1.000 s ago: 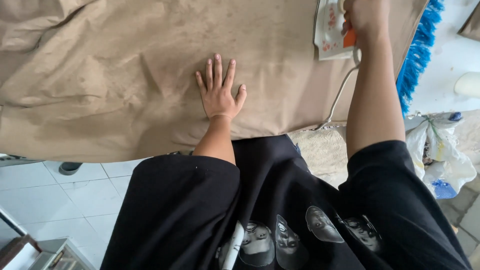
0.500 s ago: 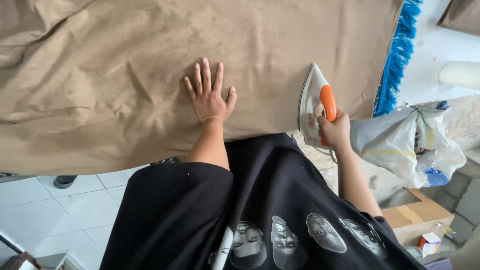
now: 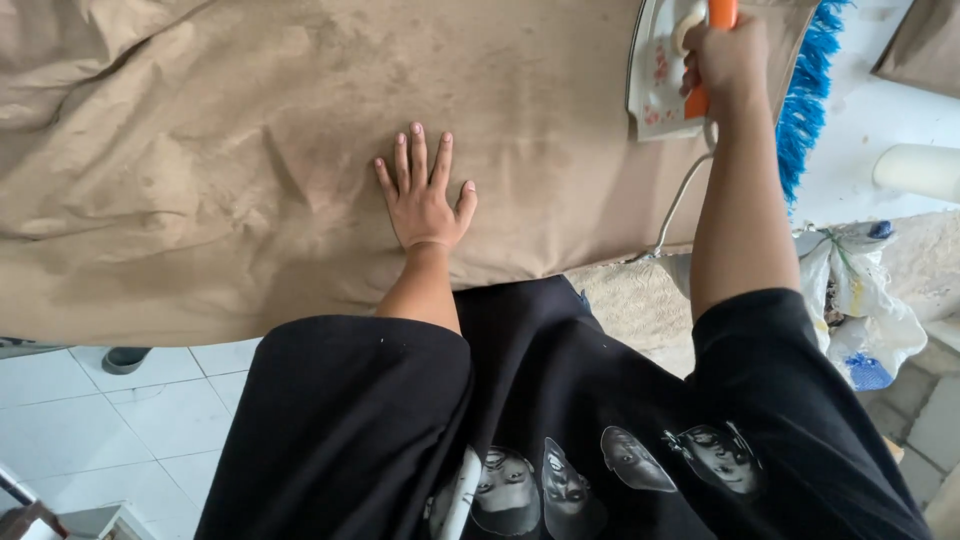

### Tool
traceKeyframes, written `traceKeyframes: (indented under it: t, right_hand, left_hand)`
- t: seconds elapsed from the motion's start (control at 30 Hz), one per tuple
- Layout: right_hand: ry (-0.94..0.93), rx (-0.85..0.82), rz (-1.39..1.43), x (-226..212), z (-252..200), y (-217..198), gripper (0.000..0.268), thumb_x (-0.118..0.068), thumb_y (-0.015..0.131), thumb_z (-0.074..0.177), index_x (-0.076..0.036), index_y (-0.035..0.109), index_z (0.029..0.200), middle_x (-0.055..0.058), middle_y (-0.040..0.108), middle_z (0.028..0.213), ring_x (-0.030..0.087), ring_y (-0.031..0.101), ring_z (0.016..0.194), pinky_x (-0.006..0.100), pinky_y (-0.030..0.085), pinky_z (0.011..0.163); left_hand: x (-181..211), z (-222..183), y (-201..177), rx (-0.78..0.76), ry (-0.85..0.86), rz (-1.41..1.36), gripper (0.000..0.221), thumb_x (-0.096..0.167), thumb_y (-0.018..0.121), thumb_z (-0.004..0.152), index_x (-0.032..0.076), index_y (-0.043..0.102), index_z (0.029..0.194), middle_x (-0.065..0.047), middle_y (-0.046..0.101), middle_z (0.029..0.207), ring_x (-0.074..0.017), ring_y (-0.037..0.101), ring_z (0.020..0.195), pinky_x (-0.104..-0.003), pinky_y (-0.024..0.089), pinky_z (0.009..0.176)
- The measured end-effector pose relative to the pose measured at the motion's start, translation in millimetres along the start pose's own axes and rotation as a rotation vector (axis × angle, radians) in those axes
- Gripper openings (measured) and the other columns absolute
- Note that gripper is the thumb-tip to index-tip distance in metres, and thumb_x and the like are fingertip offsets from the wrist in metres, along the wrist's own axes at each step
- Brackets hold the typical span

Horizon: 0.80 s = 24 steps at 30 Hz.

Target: The person is ironing a pair of brown pants on a flat surface, smoothing the fabric with their hands and then pressing it with an electric iron.

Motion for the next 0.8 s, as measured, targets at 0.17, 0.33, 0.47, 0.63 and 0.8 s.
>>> traceKeyframes:
  t: [0.17,0.33,0.47,0.63,0.8]
  right_hand:
    - [0.007,-0.124,-0.061,-32.2,15.0,3.3,0.025,-0.026,0.054,0.098,-0.020,0.041,0.078,-0.003,0.044,0.071,0.008,0.044,0.057,0.021,0.049,0.061]
    - [0.128,-0.038,-0.141,-12.0,-68.9,-1.1,0.005,-0.014,0.053,0.082,-0.015,0.049,0.080,0.001,0.051,0.062,0.013,0.051,0.042,0.029,0.040,0.040]
    - [0.265,0.006,-0.152,52.0,-158.1,-13.4,0.008,-0.012,0.053,0.078,-0.013,0.047,0.083,0.004,0.050,0.060,0.016,0.051,0.044,0.031,0.041,0.041]
    - [0.372,0.057,-0.066,97.3,-209.6,-21.7,0.013,-0.009,0.055,0.082,-0.014,0.044,0.078,0.003,0.048,0.060,0.016,0.052,0.044,0.030,0.044,0.044]
    - [0.298,0.049,-0.121,65.4,-150.6,-34.1,0.009,-0.010,0.057,0.084,-0.013,0.048,0.084,0.003,0.052,0.060,0.014,0.053,0.045,0.030,0.042,0.041]
  left_hand:
    - [1.3,0.2,-7.3,-0.161,-0.041,-0.002,0.074,0.056,0.051,0.097,0.033,0.027,0.164,-0.005,0.010,0.172,-0.0307,0.011,0.159,-0.061,0.003,0.127]
    - [2.8,0.5,-8.7,-0.187,-0.038,0.010,0.074,0.056,0.048,0.099,0.033,0.025,0.165,-0.006,0.006,0.172,-0.0305,0.007,0.159,-0.061,0.001,0.127]
    - [1.0,-3.8,-3.3,-0.050,0.006,0.011,0.074,0.055,0.053,0.096,0.031,0.033,0.163,-0.008,0.016,0.171,-0.0326,0.017,0.158,-0.063,0.009,0.127]
    - [3.2,-1.9,-4.6,0.000,0.011,0.002,0.073,0.055,0.052,0.095,0.028,0.040,0.161,-0.010,0.020,0.169,-0.0346,0.020,0.157,-0.064,0.009,0.126]
    - [3.7,-1.8,-5.0,-0.061,-0.009,0.015,0.073,0.055,0.048,0.097,0.030,0.033,0.164,-0.009,0.015,0.171,-0.0333,0.015,0.158,-0.063,0.004,0.126]
Point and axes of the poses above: each hand's wrist, its own z-axis towards the middle knuckle, its own y-axis out of the palm, x = y × z, the point moved 3 cm from there along z, towards the middle knuckle
